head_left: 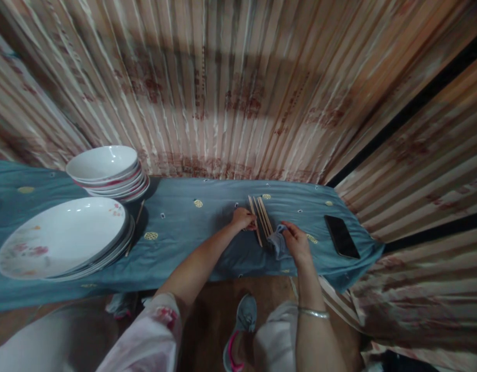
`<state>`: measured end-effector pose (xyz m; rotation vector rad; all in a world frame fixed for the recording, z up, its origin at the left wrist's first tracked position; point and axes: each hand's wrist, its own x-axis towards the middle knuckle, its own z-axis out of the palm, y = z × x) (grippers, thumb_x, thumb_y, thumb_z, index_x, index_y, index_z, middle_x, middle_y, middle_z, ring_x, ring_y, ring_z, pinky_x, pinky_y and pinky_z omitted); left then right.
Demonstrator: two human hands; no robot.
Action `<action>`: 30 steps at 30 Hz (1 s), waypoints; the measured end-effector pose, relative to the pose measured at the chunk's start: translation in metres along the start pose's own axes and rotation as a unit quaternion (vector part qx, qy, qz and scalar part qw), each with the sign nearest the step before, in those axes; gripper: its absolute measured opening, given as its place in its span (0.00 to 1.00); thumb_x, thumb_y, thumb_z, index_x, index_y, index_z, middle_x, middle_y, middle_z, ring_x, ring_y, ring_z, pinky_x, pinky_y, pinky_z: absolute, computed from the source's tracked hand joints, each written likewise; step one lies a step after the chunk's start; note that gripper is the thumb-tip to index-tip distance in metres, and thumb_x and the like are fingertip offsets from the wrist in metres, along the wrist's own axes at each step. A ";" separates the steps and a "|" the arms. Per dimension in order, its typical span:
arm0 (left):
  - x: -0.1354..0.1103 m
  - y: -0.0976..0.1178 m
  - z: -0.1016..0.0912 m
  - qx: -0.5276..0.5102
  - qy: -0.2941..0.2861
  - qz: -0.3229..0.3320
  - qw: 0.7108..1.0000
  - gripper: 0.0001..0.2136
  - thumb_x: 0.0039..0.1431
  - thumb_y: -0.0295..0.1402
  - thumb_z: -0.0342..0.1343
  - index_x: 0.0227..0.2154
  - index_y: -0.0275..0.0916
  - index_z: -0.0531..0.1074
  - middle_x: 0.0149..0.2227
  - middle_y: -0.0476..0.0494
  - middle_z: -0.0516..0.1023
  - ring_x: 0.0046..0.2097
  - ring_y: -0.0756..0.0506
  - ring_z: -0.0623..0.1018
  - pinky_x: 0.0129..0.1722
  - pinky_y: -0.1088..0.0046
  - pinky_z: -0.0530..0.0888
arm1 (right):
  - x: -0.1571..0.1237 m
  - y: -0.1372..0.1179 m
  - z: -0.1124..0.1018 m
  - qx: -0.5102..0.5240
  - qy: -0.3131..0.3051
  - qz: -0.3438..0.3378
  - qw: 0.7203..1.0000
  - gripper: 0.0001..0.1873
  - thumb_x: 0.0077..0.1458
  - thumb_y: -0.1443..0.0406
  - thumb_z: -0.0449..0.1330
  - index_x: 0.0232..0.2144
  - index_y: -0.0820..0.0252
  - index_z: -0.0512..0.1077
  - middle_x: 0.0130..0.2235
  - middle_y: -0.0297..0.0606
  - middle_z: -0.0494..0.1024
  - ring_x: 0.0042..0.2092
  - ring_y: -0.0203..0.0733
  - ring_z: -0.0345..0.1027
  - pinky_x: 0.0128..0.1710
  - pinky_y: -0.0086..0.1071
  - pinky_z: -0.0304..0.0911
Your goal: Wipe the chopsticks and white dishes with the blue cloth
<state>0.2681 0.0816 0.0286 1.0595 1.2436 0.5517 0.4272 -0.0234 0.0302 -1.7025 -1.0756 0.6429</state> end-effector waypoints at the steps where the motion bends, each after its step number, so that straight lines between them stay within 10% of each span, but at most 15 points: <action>1: 0.003 0.001 0.001 0.011 -0.003 -0.004 1.000 0.08 0.56 0.23 0.55 0.21 0.33 0.72 0.14 0.50 0.70 0.19 0.51 0.74 0.25 0.76 0.74 | 0.001 0.001 0.000 -0.064 0.005 -0.010 0.998 0.17 0.45 0.62 0.56 0.38 0.55 0.77 0.38 0.38 0.80 0.43 0.46 0.72 0.45 0.37 0.64; 8: 0.011 0.007 0.005 0.064 -0.018 -0.016 0.998 0.06 0.59 0.26 0.53 0.33 0.31 0.74 0.24 0.47 0.77 0.24 0.49 0.78 0.26 0.76 0.75 | 0.003 -0.005 0.005 -0.297 -0.048 -0.033 0.953 0.22 0.51 0.66 0.52 0.48 0.57 0.74 0.44 0.42 0.80 0.46 0.48 0.73 0.47 0.37 0.65; 30: 0.019 -0.008 0.017 0.050 -0.007 0.075 0.996 0.06 0.53 0.21 0.58 0.34 0.32 0.73 0.24 0.49 0.76 0.21 0.52 0.76 0.24 0.79 0.76 | 0.006 -0.003 0.009 -0.309 -0.105 -0.047 0.944 0.21 0.52 0.65 0.52 0.47 0.56 0.75 0.42 0.41 0.81 0.47 0.51 0.73 0.46 0.39 0.66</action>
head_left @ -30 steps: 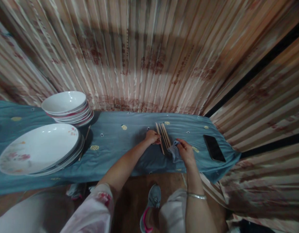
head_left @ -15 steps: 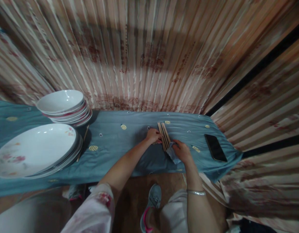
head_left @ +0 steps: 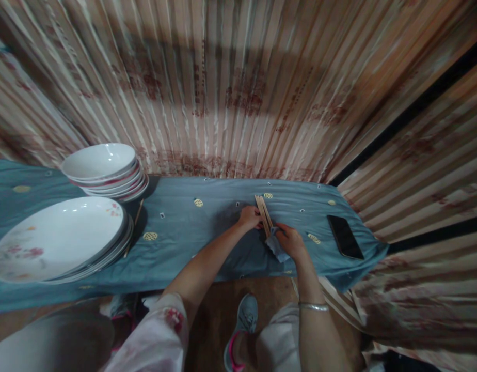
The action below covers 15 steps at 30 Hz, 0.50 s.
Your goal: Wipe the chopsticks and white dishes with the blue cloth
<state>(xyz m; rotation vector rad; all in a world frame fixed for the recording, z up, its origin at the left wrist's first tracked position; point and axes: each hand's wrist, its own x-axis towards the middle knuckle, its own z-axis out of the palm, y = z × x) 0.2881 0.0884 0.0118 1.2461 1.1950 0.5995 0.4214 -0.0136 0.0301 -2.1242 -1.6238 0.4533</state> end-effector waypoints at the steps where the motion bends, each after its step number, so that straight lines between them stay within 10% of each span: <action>1: -0.001 0.000 0.000 -0.004 -0.001 0.000 1.000 0.06 0.53 0.20 0.58 0.35 0.32 0.73 0.24 0.50 0.76 0.21 0.53 0.76 0.24 0.79 0.76 | 0.001 0.002 -0.001 0.017 0.006 0.006 1.000 0.21 0.51 0.65 0.52 0.46 0.56 0.76 0.42 0.41 0.81 0.47 0.52 0.73 0.47 0.40 0.66; 6: -0.018 0.004 -0.009 -0.025 0.001 0.007 1.000 0.11 0.53 0.21 0.58 0.40 0.30 0.71 0.26 0.47 0.76 0.20 0.52 0.76 0.24 0.76 0.77 | 0.000 0.012 -0.009 0.227 0.063 0.046 0.971 0.15 0.44 0.64 0.57 0.36 0.54 0.79 0.41 0.36 0.82 0.48 0.49 0.72 0.51 0.41 0.63; 12: -0.071 -0.014 -0.056 -0.035 0.035 0.068 0.996 0.09 0.54 0.25 0.57 0.40 0.34 0.72 0.31 0.45 0.78 0.27 0.51 0.79 0.31 0.71 0.78 | -0.011 -0.013 -0.013 0.551 -0.020 0.101 0.828 0.19 0.40 0.59 0.64 0.39 0.56 0.77 0.37 0.35 0.82 0.35 0.42 0.76 0.36 0.32 0.70; 15: -0.105 -0.035 -0.098 0.055 0.138 0.209 0.967 0.12 0.53 0.26 0.57 0.42 0.38 0.73 0.43 0.41 0.78 0.41 0.46 0.80 0.42 0.65 0.77 | -0.019 -0.038 -0.007 0.604 -0.042 0.097 0.790 0.18 0.40 0.61 0.64 0.37 0.58 0.77 0.35 0.35 0.83 0.33 0.40 0.76 0.33 0.29 0.70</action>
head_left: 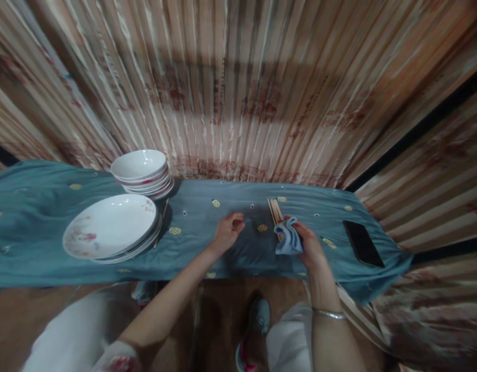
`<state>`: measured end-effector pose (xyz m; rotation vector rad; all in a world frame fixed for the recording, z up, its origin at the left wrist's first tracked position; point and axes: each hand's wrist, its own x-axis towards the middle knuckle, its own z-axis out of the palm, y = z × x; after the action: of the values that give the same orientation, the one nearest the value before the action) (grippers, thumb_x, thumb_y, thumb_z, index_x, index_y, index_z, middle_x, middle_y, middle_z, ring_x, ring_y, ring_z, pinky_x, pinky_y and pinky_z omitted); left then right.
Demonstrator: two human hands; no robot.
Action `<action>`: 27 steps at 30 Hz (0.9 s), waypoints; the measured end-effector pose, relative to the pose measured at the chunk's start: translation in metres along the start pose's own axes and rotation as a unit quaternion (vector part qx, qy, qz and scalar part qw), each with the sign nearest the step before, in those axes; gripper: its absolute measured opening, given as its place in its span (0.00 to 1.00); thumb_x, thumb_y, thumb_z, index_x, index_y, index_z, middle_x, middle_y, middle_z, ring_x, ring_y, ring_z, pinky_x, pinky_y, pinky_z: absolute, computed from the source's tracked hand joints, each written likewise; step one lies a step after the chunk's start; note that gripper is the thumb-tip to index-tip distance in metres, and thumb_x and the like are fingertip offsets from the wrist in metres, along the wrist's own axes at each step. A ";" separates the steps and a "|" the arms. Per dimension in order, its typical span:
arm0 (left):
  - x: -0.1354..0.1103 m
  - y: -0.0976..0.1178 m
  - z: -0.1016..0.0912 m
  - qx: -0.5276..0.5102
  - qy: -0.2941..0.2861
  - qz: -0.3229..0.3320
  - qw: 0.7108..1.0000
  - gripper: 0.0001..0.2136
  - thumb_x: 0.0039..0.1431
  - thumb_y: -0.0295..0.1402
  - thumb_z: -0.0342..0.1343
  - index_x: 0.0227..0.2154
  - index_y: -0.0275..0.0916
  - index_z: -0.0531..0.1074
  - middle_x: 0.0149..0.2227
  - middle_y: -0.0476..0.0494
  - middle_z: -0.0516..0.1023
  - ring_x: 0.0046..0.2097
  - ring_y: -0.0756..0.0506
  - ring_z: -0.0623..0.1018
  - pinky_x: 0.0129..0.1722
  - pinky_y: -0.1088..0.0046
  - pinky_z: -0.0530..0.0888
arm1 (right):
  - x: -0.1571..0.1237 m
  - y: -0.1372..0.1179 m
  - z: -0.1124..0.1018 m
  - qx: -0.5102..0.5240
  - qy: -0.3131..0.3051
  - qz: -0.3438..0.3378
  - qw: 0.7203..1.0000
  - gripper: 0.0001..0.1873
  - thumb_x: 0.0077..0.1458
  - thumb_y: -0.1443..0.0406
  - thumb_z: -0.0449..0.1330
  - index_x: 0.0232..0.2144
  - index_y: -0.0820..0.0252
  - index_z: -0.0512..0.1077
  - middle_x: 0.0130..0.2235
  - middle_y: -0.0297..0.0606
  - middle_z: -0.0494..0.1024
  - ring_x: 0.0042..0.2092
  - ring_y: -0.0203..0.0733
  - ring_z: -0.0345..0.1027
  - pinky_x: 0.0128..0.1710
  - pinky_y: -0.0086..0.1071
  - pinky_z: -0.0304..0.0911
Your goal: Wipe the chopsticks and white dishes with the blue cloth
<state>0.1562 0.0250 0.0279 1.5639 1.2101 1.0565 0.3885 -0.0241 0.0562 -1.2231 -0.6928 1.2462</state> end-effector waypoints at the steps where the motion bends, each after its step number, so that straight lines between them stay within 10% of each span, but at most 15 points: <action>1: -0.010 -0.005 -0.017 0.051 0.033 0.035 0.997 0.15 0.53 0.26 0.56 0.44 0.40 0.72 0.48 0.40 0.76 0.48 0.44 0.77 0.47 0.63 0.75 | -0.003 0.000 0.008 0.009 -0.006 0.004 1.000 0.17 0.40 0.62 0.64 0.36 0.58 0.77 0.35 0.35 0.83 0.33 0.40 0.76 0.32 0.29 0.70; 9: -0.080 -0.047 -0.107 0.380 0.190 0.013 0.905 0.22 0.55 0.33 0.54 0.54 0.38 0.67 0.61 0.32 0.63 0.66 0.33 0.54 0.60 0.44 0.56 | -0.009 0.003 0.050 0.008 -0.048 0.028 0.998 0.14 0.41 0.64 0.62 0.34 0.58 0.77 0.34 0.35 0.83 0.36 0.43 0.77 0.34 0.31 0.71; 27: -0.120 -0.046 -0.116 0.451 0.153 0.009 0.879 0.16 0.61 0.35 0.49 0.49 0.41 0.71 0.60 0.32 0.66 0.63 0.36 0.62 0.58 0.39 0.52 | -0.003 0.017 0.080 0.002 -0.076 0.046 0.996 0.13 0.41 0.65 0.62 0.33 0.59 0.77 0.31 0.34 0.82 0.30 0.39 0.76 0.29 0.28 0.69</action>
<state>0.0140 -0.0703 0.0010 2.1324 2.1070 0.7880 0.3091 -0.0044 0.0629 -1.1760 -0.7505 1.4286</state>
